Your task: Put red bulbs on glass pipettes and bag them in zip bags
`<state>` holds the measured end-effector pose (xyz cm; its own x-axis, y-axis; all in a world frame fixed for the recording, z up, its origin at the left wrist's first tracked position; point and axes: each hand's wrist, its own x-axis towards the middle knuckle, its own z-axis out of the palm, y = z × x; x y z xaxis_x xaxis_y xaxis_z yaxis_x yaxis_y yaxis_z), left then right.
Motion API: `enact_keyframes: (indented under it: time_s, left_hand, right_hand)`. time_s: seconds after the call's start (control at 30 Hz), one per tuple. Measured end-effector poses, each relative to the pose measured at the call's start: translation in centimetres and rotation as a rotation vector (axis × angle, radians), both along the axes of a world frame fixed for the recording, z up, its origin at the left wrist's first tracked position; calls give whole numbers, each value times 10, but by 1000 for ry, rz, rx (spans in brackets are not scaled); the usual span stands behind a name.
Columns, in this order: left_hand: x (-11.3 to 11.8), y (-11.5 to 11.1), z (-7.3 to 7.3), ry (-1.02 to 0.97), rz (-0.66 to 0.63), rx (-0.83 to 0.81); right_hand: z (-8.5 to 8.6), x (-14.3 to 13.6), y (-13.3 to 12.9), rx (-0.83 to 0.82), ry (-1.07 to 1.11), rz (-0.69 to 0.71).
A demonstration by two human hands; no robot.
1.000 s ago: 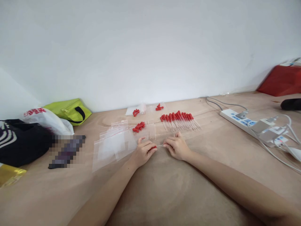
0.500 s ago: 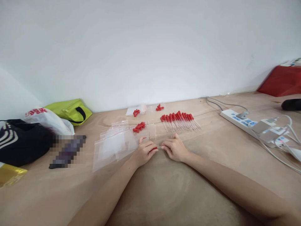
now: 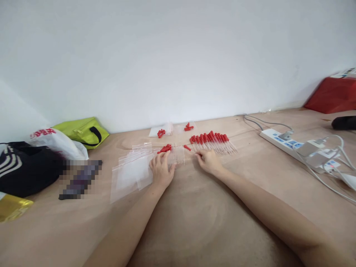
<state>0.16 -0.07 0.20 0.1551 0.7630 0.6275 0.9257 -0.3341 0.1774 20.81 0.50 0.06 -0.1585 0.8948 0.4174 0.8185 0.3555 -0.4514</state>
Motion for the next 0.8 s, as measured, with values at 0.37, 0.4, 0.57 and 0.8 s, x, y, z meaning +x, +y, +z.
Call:
enact_keyframes:
  time_s: [0.37,0.4,0.57,0.8]
  left_hand:
    - [-10,11,9,61,211,-226]
    - [-13,17,12,69,207,-252]
    - [-22,54,16,66,131,-448]
    - [-13,75,6,23,-24,-500]
  right_hand:
    - [3,-23,41,-95,-135,-544]
    - [3,-22,41,-103,-155,-550]
    - [2,-20,36,-90,-175,-537]
    - [6,-51,20,-116,-163,-300]
